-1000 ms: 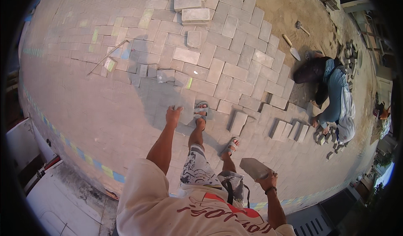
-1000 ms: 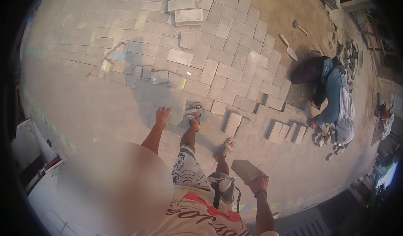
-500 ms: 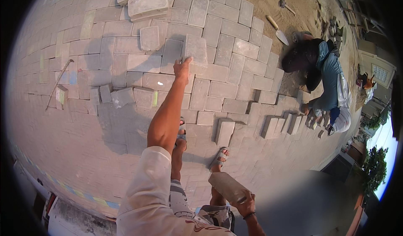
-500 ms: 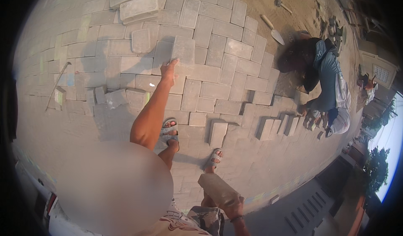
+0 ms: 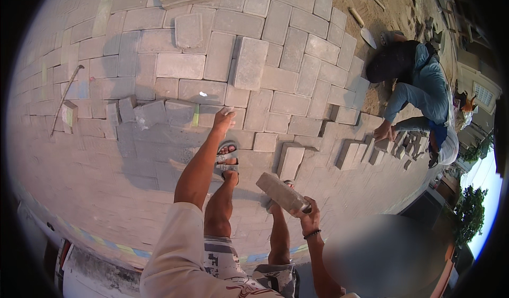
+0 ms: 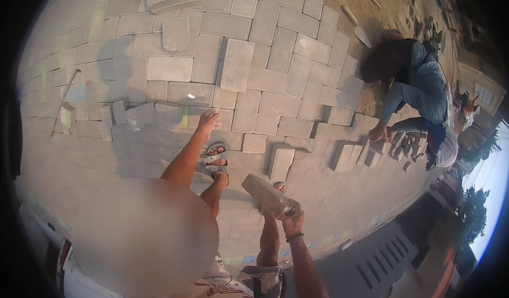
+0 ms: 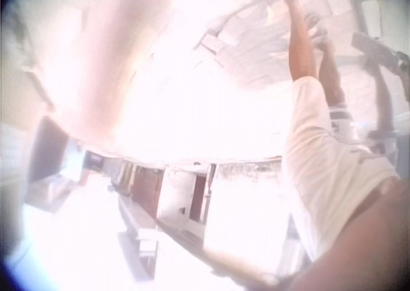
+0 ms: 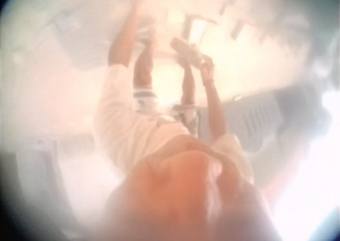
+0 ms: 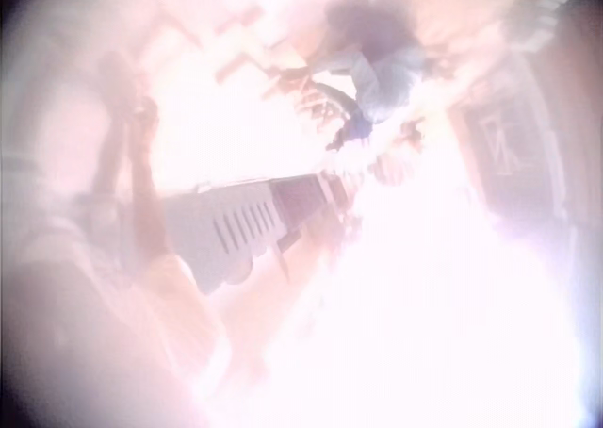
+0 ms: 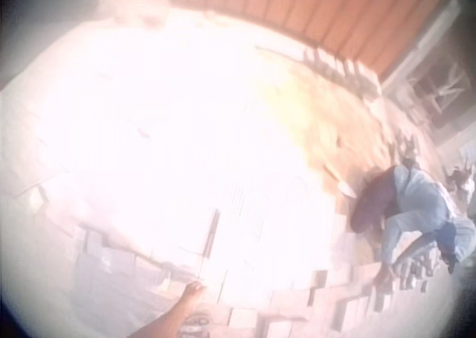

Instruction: The person picks up paving stones from a pile and places them onto a prepared sand bed to form a patterned walkway. The person carries stones by hand, positions them in rows, and occasionally uses a metal rod to adjust alignment while another worker installs adjacent stones.

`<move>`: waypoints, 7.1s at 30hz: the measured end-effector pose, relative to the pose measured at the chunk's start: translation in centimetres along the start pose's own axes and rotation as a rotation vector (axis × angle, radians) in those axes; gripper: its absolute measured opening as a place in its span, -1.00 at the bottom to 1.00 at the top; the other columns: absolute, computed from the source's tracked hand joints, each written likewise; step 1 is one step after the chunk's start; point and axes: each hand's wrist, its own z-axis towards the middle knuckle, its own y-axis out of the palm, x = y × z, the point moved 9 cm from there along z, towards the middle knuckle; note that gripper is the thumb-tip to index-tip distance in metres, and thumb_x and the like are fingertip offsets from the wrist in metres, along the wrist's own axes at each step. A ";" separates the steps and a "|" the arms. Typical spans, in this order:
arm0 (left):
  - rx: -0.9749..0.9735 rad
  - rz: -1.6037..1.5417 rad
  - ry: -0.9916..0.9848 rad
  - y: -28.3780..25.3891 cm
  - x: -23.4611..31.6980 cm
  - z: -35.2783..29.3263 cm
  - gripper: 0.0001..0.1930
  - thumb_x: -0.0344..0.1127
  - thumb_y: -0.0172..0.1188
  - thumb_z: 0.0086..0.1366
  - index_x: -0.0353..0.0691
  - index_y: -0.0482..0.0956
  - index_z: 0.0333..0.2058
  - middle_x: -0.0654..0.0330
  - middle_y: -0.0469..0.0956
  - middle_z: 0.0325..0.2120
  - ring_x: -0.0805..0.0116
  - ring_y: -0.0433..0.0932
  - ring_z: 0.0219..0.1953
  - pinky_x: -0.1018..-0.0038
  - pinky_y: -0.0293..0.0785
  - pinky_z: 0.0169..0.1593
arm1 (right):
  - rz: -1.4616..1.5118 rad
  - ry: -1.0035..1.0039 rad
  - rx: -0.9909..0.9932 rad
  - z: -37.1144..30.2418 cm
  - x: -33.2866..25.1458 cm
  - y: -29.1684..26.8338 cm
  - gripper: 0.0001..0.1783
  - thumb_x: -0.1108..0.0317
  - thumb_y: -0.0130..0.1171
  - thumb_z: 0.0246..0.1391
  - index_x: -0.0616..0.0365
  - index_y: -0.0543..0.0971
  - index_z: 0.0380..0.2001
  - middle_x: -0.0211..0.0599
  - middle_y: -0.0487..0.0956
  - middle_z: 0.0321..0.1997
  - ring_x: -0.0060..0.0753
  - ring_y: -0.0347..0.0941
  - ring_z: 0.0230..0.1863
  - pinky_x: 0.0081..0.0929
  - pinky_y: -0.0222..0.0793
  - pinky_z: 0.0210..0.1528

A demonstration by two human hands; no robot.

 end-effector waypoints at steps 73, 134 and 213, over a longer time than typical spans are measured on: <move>-0.012 1.173 -0.078 47.1 -24.0 -52.6 -0.66 -0.24 0.12 0.15 -0.16 0.42 -0.09 0.15 0.53 -0.37 0.27 0.50 -0.58 0.36 0.44 -0.53 | 1.292 0.673 0.281 -28.1 70.7 -36.3 -0.86 0.40 -0.01 0.09 0.26 0.42 -0.32 -0.19 0.51 -0.55 -0.24 0.51 -0.62 -0.38 0.44 -0.67; 0.496 0.199 -0.027 145.7 -48.3 -47.9 -0.72 -0.24 0.09 0.18 -0.11 0.44 -0.11 0.21 0.51 -0.42 0.37 0.48 -0.57 0.50 0.40 -0.52 | 0.459 0.519 -0.163 55.2 95.4 -151.7 -0.82 0.28 -0.01 0.05 0.13 0.42 -0.31 -0.21 0.45 -0.48 -0.31 0.41 -0.60 -0.39 0.34 -0.65; 0.331 0.122 0.221 159.2 -48.7 -36.2 -0.10 -0.13 0.50 -0.29 -0.33 0.26 0.05 -0.02 0.43 -0.08 0.13 0.43 -0.03 0.28 0.30 0.04 | 0.162 0.033 -0.699 59.4 64.7 -138.5 -0.21 -0.25 -0.25 0.16 0.20 0.16 0.20 0.10 0.34 0.11 -0.02 0.41 -0.05 -0.08 0.38 -0.16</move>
